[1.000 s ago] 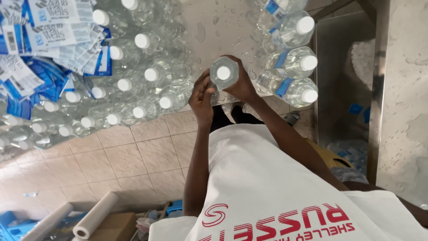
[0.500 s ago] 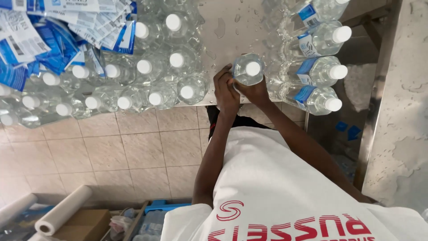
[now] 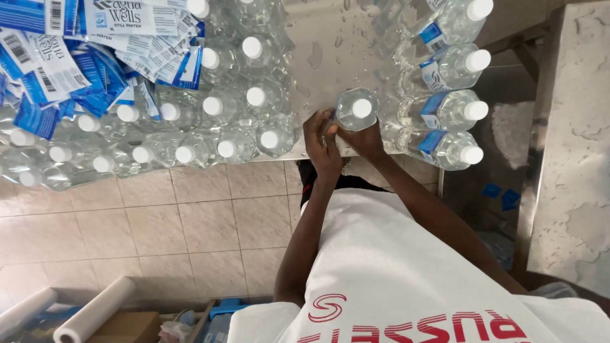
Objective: Manually applying adhesive labels to plastic water bottles at a production table.
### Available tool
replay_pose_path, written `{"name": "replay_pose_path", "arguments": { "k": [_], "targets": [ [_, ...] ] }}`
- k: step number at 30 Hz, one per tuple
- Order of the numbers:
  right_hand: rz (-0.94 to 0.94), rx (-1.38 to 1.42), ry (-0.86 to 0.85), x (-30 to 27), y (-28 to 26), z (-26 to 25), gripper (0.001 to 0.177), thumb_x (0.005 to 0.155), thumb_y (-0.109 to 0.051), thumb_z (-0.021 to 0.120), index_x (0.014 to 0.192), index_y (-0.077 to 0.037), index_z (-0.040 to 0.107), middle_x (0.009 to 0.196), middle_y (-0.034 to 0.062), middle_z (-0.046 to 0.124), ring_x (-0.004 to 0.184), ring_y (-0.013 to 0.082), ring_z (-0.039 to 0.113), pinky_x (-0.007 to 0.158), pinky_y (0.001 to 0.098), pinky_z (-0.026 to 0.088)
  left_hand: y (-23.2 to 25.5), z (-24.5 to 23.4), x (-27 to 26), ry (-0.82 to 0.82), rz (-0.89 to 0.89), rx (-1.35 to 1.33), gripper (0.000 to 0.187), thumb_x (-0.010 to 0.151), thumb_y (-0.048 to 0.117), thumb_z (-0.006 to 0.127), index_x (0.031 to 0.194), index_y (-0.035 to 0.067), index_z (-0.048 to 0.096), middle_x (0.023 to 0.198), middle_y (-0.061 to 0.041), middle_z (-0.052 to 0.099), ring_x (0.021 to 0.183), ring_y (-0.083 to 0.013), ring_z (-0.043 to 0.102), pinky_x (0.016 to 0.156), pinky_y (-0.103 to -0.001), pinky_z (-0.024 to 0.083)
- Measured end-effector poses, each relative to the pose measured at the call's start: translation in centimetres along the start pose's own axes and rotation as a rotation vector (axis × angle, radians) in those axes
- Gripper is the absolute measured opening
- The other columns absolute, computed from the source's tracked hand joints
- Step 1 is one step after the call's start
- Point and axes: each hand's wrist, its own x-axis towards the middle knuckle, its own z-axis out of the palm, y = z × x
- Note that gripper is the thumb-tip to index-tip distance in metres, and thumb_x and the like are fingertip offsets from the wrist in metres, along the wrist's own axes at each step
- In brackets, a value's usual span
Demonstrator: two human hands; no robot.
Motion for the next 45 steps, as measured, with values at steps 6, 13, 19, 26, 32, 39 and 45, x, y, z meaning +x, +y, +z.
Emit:
{"name": "replay_pose_path", "arguments": {
  "k": [6, 13, 19, 26, 32, 39, 45],
  "targets": [
    [0.047, 0.085, 0.092, 0.5, 5.5, -0.2, 0.082, 0.084, -0.025, 0.099, 0.148, 0.000, 0.053, 0.147, 0.0178, 0.065, 0.144, 0.0292, 0.058, 0.128, 0.0493, 0.036, -0.9, 0.5, 1.0, 0.052, 0.056, -0.001, 0.014, 0.110, 0.010, 0.071, 0.123, 0.013, 0.076, 0.122, 0.000, 0.071, 0.083, -0.0022, 0.059, 0.086, -0.031, 0.056],
    [-0.195, -0.425, 0.240, -0.7, 8.0, 0.7, 0.074, 0.079, -0.030, 0.107, 0.130, 0.005, 0.066, 0.123, 0.0234, 0.074, 0.127, 0.0373, 0.070, 0.117, 0.0543, 0.047, -2.5, 2.3, 0.7, 0.143, 0.116, -0.019, 0.023, 0.116, 0.030, 0.055, 0.110, 0.009, 0.060, 0.117, -0.007, 0.062, 0.117, -0.0274, 0.070, 0.104, -0.042, 0.055],
    [-0.510, -0.643, 0.372, -0.2, 14.2, 1.4, 0.098, 0.077, -0.041, 0.110, 0.136, 0.016, 0.056, 0.127, 0.0316, 0.066, 0.130, 0.0464, 0.066, 0.119, 0.0588, 0.044, -2.1, 1.9, 0.9, 0.125, 0.159, -0.010, 0.022, 0.119, 0.023, 0.043, 0.113, 0.005, 0.054, 0.113, -0.009, 0.054, 0.117, -0.0354, 0.068, 0.105, -0.048, 0.056],
    [-0.156, -0.214, 0.196, 0.0, 6.1, 1.6, 0.105, 0.076, -0.015, 0.101, 0.159, -0.005, 0.038, 0.151, 0.0228, 0.058, 0.143, 0.0436, 0.058, 0.121, 0.0600, 0.048, -1.1, -1.4, 2.8, -0.075, 0.120, 0.018, 0.019, 0.118, 0.020, 0.053, 0.120, 0.003, 0.062, 0.127, -0.017, 0.060, 0.129, -0.0433, 0.063, 0.109, -0.051, 0.050],
    [-0.063, 0.066, 0.240, 1.2, 7.7, 3.8, 0.128, 0.058, -0.010, 0.107, 0.165, -0.006, 0.038, 0.157, 0.0314, 0.053, 0.149, 0.0557, 0.048, 0.129, 0.0686, 0.034, -6.2, -6.4, 1.5, -0.127, -0.087, 0.031, 0.019, 0.112, 0.004, 0.062, 0.130, 0.001, 0.070, 0.129, -0.016, 0.066, 0.124, -0.0277, 0.067, 0.110, -0.046, 0.048],
    [-0.278, -0.097, 0.298, 0.6, 6.0, 4.1, 0.112, 0.060, -0.018, 0.100, 0.160, -0.008, 0.051, 0.149, 0.0222, 0.063, 0.143, 0.0443, 0.061, 0.128, 0.0586, 0.044, -5.5, -5.5, 3.5, -0.055, 0.050, 0.066, 0.015, 0.111, 0.007, 0.076, 0.116, -0.003, 0.066, 0.116, -0.018, 0.066, 0.112, -0.0308, 0.066, 0.109, -0.047, 0.050],
    [-0.414, -0.119, 0.231, 0.8, 5.9, 3.3, 0.109, 0.064, -0.021, 0.101, 0.159, -0.008, 0.050, 0.147, 0.0230, 0.063, 0.142, 0.0430, 0.061, 0.126, 0.0569, 0.045, -4.5, -6.0, 3.4, -0.122, 0.033, -0.015, 0.033, 0.110, 0.020, 0.078, 0.120, -0.006, 0.061, 0.122, -0.022, 0.063, 0.121, -0.0355, 0.065, 0.114, -0.049, 0.047]
  ]
}}
